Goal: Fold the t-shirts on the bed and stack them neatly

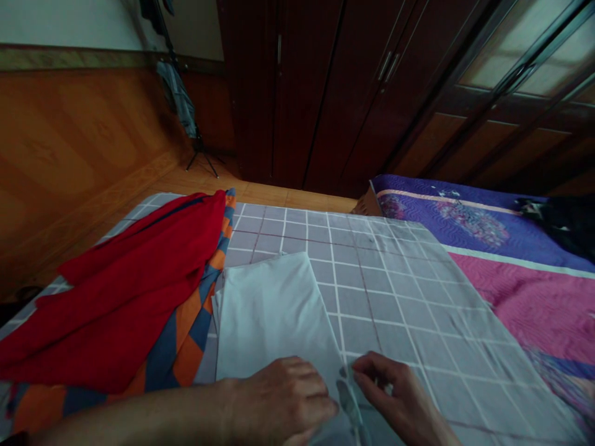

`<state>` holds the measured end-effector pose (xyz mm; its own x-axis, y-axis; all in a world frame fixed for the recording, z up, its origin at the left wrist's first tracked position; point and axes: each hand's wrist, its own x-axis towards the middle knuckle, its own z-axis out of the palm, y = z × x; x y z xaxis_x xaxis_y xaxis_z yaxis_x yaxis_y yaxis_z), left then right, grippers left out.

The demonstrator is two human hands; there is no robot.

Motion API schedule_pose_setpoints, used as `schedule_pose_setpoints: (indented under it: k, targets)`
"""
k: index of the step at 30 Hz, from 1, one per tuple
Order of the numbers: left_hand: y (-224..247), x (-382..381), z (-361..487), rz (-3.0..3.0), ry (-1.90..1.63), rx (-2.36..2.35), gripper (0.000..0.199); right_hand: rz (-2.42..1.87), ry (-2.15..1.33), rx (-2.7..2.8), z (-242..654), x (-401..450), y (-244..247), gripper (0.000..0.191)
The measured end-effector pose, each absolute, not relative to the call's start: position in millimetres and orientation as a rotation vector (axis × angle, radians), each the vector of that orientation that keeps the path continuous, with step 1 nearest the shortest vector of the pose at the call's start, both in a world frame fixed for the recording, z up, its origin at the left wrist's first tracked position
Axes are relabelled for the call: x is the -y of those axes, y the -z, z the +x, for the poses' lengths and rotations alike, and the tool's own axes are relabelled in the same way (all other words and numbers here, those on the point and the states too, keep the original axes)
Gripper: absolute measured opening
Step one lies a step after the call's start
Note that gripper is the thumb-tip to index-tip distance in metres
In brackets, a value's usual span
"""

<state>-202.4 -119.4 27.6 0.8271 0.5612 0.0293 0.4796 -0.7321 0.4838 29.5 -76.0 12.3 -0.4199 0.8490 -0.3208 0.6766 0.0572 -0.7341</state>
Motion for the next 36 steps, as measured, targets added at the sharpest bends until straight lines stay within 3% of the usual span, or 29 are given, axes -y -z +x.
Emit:
schedule_pose_setpoints:
  k: [5, 10, 16, 21, 27, 33, 36]
  targets:
    - [2, 112, -176, 2.818, -0.376, -0.623, 0.044, -1.345, -1.776, 1.868, -4, 34, -12, 0.026]
    - [25, 119, -175, 2.982, -0.391, -0.612, 0.041, -1.109, -2.248, 1.661, -24, -24, 8, 0.04]
    - [42, 116, -175, 3.056, -0.422, -0.612, 0.041, -0.972, -2.216, 1.457, -65, -88, 10, 0.047]
    - [47, 113, -177, 2.929, -0.447, -0.596, 0.042, -0.765, -2.082, 1.387, -73, -93, 6, 0.045]
    - [52, 112, -177, 2.838, -0.389, -0.58, 0.042, -0.514, -2.606, 1.534, -74, -70, 15, 0.054]
    - [45, 113, -179, 2.92, -0.393, -0.598, 0.044, -0.571, -2.12, 1.431, -82, -82, 12, 0.054]
    - [40, 112, -181, 2.991, -0.428, -0.606, 0.044, -0.458, -2.416, 1.677, -60, -90, -2, 0.052]
